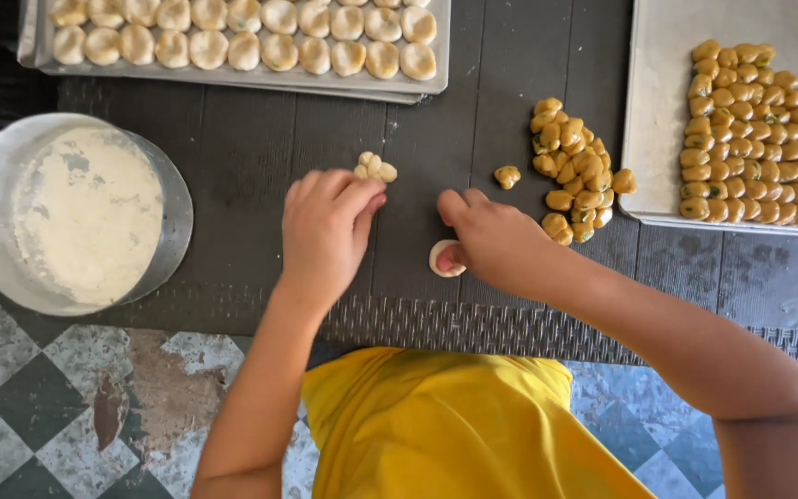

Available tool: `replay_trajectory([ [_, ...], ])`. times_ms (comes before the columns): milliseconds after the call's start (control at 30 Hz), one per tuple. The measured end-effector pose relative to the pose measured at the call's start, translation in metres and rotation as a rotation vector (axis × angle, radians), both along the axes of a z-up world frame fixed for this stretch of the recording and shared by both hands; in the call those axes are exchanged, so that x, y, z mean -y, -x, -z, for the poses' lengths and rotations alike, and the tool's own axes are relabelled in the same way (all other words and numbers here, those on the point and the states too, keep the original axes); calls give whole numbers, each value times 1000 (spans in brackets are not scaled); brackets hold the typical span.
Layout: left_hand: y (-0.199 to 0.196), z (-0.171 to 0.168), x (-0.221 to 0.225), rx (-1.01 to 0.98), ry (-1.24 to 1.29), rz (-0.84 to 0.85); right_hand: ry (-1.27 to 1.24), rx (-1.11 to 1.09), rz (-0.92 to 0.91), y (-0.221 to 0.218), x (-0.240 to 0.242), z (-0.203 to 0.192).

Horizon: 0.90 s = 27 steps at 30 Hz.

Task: Manually filling small dough portions with pre-rolled filling balls and pinching them into a specific shape on a production table.

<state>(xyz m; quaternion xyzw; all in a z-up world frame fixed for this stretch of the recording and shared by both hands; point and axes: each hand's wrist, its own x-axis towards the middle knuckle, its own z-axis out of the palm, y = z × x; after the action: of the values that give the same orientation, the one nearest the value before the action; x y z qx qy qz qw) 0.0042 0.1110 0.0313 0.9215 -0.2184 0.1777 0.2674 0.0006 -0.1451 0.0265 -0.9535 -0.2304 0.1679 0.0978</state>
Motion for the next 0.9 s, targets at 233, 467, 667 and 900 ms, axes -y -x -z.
replay_trajectory([
  [233,-39,10,12,85,-363,70,-350,-79,-111,5,9,-28],
  [467,-39,-11,5,-130,159,7,-493,508,-198,13,10,-29],
  [667,-25,-2,16,-26,117,-30,-374,935,-114,-60,37,-25],
  [900,-25,-6,19,-32,284,46,-838,282,188,9,4,-40],
])
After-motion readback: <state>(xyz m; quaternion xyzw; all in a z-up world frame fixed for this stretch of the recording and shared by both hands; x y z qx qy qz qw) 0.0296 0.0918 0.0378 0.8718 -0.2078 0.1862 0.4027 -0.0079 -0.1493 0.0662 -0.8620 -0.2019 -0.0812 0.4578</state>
